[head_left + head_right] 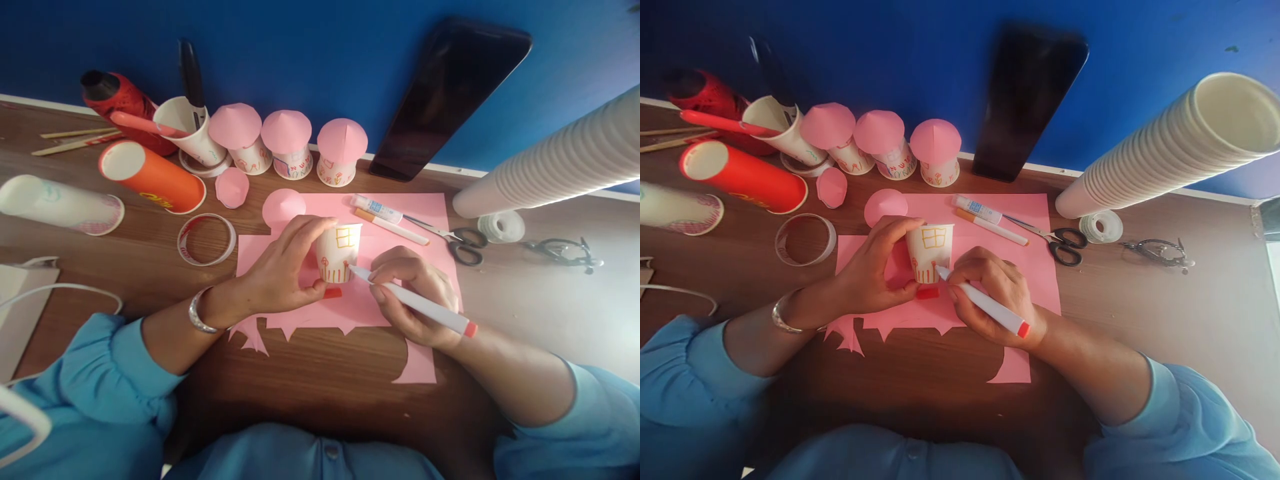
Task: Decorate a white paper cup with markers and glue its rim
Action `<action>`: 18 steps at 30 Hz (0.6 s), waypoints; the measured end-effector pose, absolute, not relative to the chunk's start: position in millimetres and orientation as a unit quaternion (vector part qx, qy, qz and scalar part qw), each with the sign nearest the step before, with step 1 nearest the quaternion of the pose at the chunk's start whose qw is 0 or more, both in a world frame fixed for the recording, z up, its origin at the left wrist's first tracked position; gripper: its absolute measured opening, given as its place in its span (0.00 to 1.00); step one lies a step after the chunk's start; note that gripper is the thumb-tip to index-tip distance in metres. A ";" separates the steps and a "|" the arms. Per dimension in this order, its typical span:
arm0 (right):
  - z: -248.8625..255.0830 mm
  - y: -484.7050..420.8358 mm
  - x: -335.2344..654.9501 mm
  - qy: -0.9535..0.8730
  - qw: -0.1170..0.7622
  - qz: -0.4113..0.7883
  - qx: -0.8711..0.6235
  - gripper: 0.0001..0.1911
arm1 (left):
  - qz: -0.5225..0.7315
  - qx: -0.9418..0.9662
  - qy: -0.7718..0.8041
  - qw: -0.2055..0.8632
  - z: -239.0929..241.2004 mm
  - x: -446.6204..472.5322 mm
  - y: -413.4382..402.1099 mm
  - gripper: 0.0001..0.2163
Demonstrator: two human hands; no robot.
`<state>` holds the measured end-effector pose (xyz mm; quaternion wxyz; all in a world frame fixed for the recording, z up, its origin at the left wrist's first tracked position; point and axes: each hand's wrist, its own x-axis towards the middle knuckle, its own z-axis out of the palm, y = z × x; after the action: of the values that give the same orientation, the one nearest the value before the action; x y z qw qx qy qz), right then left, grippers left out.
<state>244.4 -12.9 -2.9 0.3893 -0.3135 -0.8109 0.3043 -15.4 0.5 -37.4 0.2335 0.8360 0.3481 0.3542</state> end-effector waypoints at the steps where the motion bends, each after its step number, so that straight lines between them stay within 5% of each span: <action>1: -2.8 -12.9 244.4 -0.810 0.389 0.306 -0.314 0.09 | 0.351 0.837 0.349 0.234 -37.8 -15.7 0.7 0.44; 18: -4.4 -11.3 241.9 -0.811 0.402 0.302 -0.297 0.06 | 0.346 0.839 0.347 0.235 -37.6 -15.8 0.8 0.45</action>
<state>241.9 -11.3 -4.4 0.4025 -0.2973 -0.8115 0.3019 -15.8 0.8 -37.6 0.2355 0.8393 0.3473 0.3458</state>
